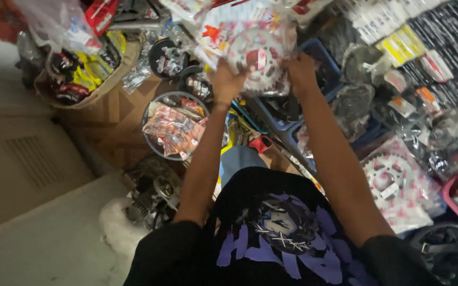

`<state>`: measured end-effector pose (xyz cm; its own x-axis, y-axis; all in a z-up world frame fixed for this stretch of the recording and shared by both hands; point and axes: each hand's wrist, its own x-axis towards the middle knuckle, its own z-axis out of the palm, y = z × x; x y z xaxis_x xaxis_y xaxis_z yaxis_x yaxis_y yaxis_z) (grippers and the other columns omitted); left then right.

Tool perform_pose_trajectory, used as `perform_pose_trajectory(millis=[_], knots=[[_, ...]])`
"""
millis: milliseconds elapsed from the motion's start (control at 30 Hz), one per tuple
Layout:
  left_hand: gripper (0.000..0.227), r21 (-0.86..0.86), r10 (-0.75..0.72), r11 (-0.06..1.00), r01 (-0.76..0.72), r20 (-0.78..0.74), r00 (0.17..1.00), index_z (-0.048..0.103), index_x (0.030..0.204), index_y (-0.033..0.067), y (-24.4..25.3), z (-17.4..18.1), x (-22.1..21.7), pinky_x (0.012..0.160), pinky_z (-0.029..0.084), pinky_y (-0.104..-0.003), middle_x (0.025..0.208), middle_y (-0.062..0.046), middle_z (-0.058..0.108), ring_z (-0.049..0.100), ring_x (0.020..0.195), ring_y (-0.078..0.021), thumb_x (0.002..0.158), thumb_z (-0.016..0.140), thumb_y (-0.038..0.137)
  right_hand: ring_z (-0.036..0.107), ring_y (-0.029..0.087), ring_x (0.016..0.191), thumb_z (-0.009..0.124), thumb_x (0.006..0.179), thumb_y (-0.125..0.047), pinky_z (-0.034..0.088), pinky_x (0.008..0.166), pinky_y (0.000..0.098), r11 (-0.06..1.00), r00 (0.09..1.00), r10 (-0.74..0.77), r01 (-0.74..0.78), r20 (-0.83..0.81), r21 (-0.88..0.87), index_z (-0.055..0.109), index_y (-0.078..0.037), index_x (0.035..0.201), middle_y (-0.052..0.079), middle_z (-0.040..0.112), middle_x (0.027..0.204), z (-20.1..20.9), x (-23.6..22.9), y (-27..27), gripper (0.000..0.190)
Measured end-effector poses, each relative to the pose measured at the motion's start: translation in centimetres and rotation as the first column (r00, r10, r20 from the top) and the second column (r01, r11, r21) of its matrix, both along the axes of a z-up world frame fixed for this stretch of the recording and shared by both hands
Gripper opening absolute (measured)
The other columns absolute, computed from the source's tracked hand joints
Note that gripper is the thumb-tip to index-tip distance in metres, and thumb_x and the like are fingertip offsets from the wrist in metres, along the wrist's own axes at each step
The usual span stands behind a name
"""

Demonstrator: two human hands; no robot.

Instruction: The person sorts through various packaged motorcycle sprockets in a cluttered storage area. They pick up individual packages, briefly hold them up, and place them into a blue plastic bin or onto a pile on the floor.

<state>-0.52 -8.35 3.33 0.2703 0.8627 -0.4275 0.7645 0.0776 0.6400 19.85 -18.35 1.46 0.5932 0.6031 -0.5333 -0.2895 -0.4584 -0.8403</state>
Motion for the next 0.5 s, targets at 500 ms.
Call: perform_pose_trajectory(millis=[500], knots=[[0.047,-0.068,-0.173,0.956,0.286,0.658,0.733,0.065,0.109,0.0089,-18.1,3.0,4.9,0.094,0.045,-0.05,0.097,-0.019,0.066,0.064,0.095,-0.0294,0.101,0.056,0.054,0.054,0.009,0.071,0.076,0.091,0.0,0.041,0.062,0.0227,0.826,0.859,-0.512,0.494,-0.005,0.271,0.064,-0.01,0.105,-0.002,0.051,0.081,10.4,-1.7,-27.5,0.021]])
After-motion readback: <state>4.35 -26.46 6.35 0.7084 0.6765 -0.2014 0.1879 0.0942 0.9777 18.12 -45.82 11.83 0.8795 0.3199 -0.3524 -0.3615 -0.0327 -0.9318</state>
